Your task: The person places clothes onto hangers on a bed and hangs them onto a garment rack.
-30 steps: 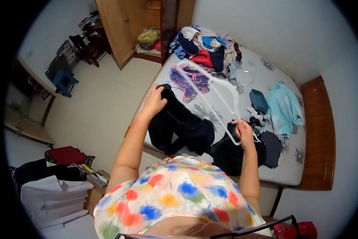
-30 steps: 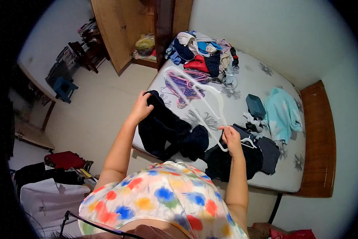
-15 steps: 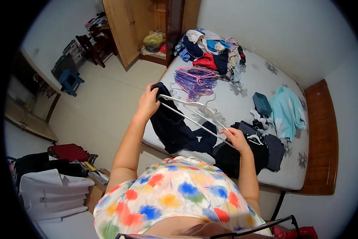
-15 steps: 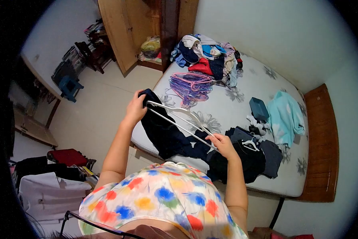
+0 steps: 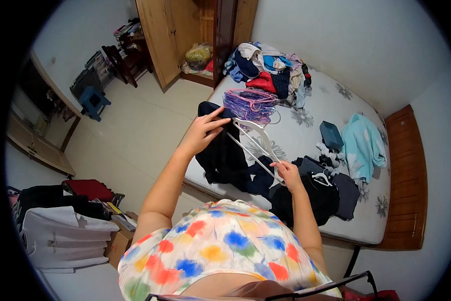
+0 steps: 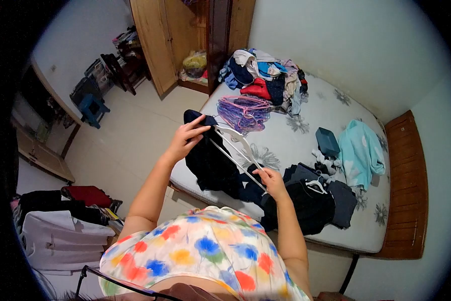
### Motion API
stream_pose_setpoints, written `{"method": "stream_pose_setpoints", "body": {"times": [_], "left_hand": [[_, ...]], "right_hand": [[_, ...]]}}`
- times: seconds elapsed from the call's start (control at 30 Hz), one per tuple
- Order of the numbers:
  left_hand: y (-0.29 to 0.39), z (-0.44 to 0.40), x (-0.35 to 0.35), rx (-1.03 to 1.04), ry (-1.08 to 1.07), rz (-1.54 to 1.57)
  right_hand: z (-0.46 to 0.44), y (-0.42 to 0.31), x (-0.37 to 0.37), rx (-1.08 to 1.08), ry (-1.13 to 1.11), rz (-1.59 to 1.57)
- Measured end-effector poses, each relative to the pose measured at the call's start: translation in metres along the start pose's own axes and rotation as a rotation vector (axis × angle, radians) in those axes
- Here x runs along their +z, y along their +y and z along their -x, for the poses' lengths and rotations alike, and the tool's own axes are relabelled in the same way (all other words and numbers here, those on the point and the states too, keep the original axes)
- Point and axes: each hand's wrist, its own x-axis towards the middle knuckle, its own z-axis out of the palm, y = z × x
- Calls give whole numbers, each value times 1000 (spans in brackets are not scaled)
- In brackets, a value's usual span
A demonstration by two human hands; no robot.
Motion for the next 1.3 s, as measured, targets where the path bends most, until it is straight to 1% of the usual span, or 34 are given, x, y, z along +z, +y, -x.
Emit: {"method": "stream_pose_setpoints", "body": {"times": [0.03,0.1,0.13,0.23,0.27,0.37,0.47,0.57,0.6,0.63,0.67,0.77,0.8,0.9,1.0,1.03,1.07,1.13,1.17,1.23,1.3], "left_hand": [[-4,0,-1,11,50,-4],[-6,-5,-5,33,150,-13],[2,-6,-10,21,156,-253],[-2,-7,-12,59,6,-498],[-12,-6,-11,48,-120,-496],[-22,-7,-7,9,-266,-446],[-6,-9,-4,78,-178,-340],[11,-17,4,100,-223,-271],[13,-17,8,105,-154,-322],[13,-18,9,88,-133,-325],[13,-20,10,70,-111,-328],[16,-23,10,-40,-67,-309],[17,-24,9,-84,-56,-299],[20,-21,11,-133,101,-312],[18,-18,12,-94,203,-286],[23,-18,12,-127,196,-262],[30,-19,11,-161,191,-238],[41,-22,12,-200,203,-184],[46,-23,12,-206,219,-155],[44,-22,11,-212,261,-122],[36,-20,12,-210,308,-113]], "right_hand": [[2,-1,-1,8,-4,-26],[4,-1,0,-26,-21,20],[4,-2,0,-43,-29,42],[5,-4,-4,4,-70,65],[5,-5,-6,17,-84,73],[4,-7,-14,38,-104,97],[0,-11,-24,14,-90,130],[-6,-18,-29,10,-55,171],[-8,-19,-30,9,-28,192],[-13,-21,-31,8,-2,215],[-18,-23,-34,68,39,261],[-27,-47,-26,-654,478,819],[-24,-61,-20,-633,584,793],[-22,-64,-10,-762,761,784],[-24,-48,19,-527,401,382],[-26,-48,31,-583,306,388],[-28,-43,39,-455,157,358],[-34,-50,63,-621,144,495],[-38,-48,70,-614,118,554],[-45,-45,84,-638,107,539],[-53,-32,89,-496,-1,324]]}}
